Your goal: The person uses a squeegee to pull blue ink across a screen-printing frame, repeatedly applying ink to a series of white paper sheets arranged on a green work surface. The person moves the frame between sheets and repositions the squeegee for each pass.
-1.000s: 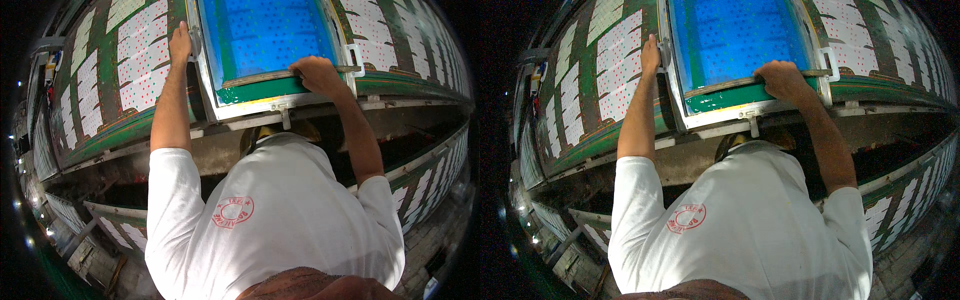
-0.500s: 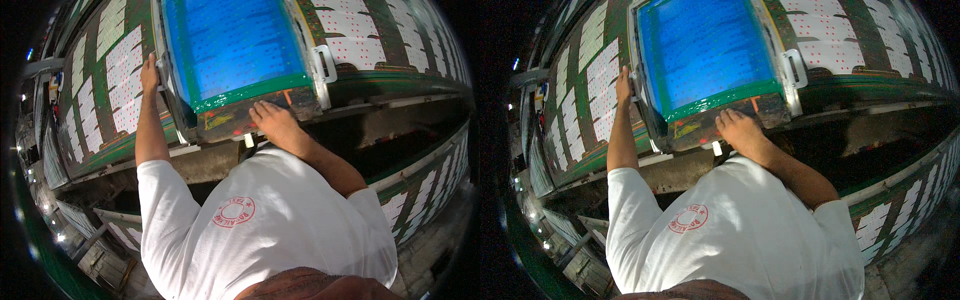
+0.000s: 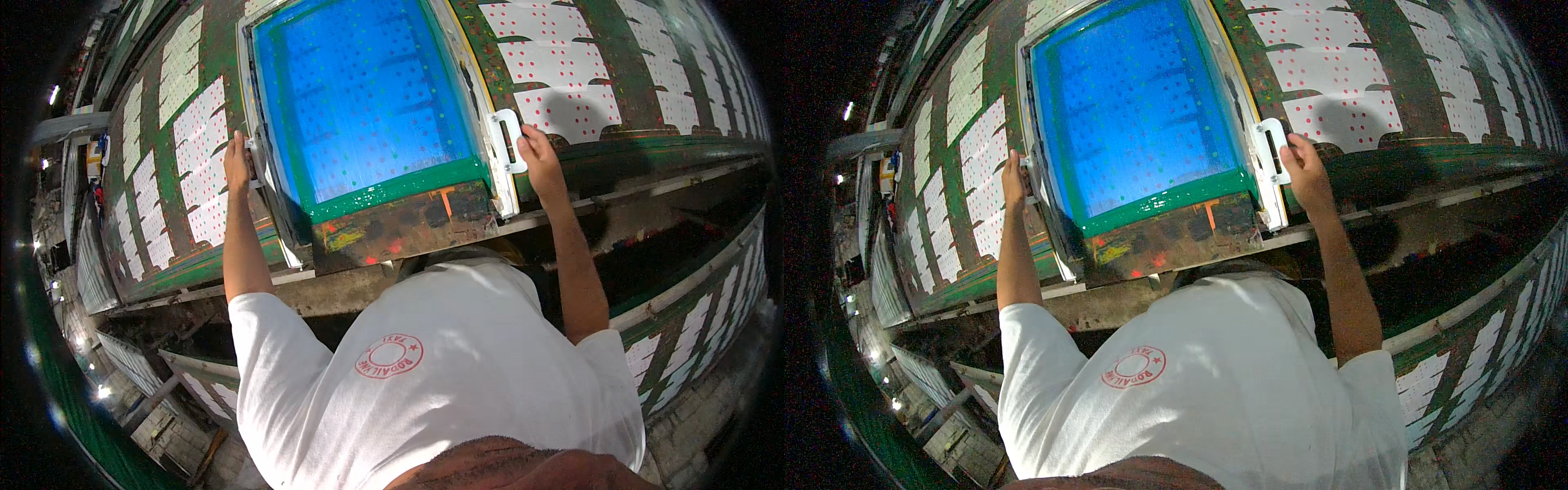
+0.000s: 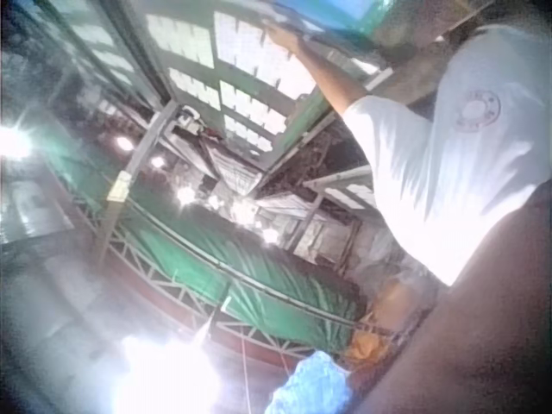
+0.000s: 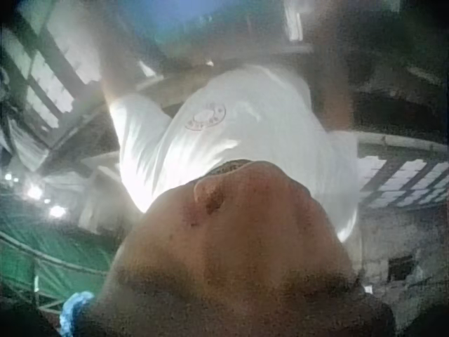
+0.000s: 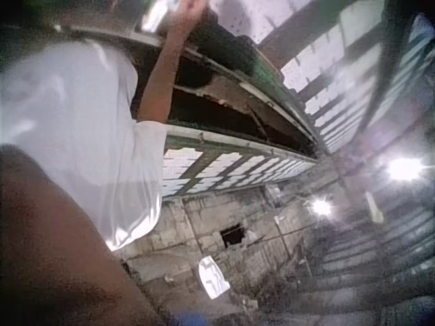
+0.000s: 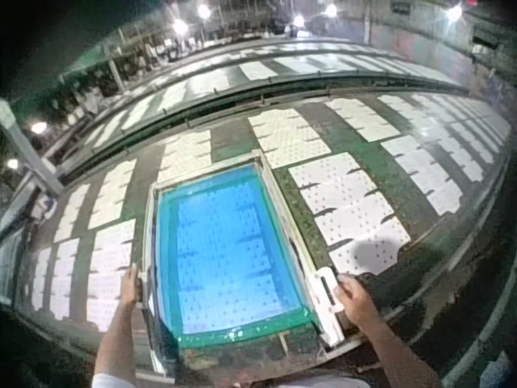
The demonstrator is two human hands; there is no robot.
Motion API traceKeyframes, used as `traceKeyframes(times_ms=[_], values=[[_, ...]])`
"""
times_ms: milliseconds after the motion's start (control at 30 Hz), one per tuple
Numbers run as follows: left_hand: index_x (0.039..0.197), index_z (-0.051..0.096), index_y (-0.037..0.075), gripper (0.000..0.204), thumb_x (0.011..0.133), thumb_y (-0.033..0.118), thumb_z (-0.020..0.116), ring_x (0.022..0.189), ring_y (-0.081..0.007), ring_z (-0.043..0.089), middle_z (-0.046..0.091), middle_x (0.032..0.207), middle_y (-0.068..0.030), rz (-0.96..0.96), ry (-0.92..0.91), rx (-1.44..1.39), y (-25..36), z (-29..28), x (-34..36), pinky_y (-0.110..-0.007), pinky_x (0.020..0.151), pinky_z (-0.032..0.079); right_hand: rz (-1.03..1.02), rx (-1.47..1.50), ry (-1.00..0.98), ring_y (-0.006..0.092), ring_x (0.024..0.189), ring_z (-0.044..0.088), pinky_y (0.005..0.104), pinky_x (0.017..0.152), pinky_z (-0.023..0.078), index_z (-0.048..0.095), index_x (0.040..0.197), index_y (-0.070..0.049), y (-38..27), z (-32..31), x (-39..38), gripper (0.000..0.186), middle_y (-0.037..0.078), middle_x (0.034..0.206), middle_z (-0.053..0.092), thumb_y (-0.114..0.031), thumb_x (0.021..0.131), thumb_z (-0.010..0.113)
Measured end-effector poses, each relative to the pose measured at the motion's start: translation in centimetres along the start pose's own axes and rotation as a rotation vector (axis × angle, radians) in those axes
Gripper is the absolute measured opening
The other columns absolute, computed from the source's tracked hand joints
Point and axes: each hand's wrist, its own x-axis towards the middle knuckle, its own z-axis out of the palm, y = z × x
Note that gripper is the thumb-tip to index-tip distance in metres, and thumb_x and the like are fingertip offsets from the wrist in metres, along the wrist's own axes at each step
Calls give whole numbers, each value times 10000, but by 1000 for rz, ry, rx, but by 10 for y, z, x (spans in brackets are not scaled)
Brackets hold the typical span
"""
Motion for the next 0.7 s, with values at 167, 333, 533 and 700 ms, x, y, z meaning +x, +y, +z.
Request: traceKeyframes(times_ms=[167, 333, 533, 700], values=[[1075, 649, 104, 567, 1031, 651, 505, 529, -46, 358, 426, 653, 76, -73, -26, -90, 7, 0, -12, -240, 482, 276, 110, 133, -122, 97, 808, 473, 262, 802, 406, 585, 1157, -43, -5, 13, 7, 321, -3, 922, 531, -351, 1103, 509], [1099, 645, 116, 531, 1038, 626, 513, 524, -37, 341, 409, 655, 88, -92, -31, -140, 2, 1, -9, -225, 475, 258, 141, 101, -123, 92, 826, 450, 265, 834, 383, 578, 1124, -62, -36, 15, -6, 310, -20, 921, 501, -362, 1098, 504], [1202, 639, 112, 574, 1021, 643, 516, 535, -48, 353, 453, 697, 74, -158, -153, -323, 13, -7, -8, -239, 483, 247, 49, 222, -211, 77, 854, 451, 248, 831, 393, 581, 1131, -72, -56, 4, -21, 273, -28, 938, 499, -333, 1102, 508], [1310, 596, 110, 669, 1014, 696, 467, 544, -51, 330, 431, 725, 77, -129, -175, -254, 79, 11, -16, -242, 486, 234, 68, 205, -134, 86, 872, 461, 252, 856, 395, 584, 1252, -45, -55, -33, 1, 341, -14, 964, 533, -343, 1096, 528]])
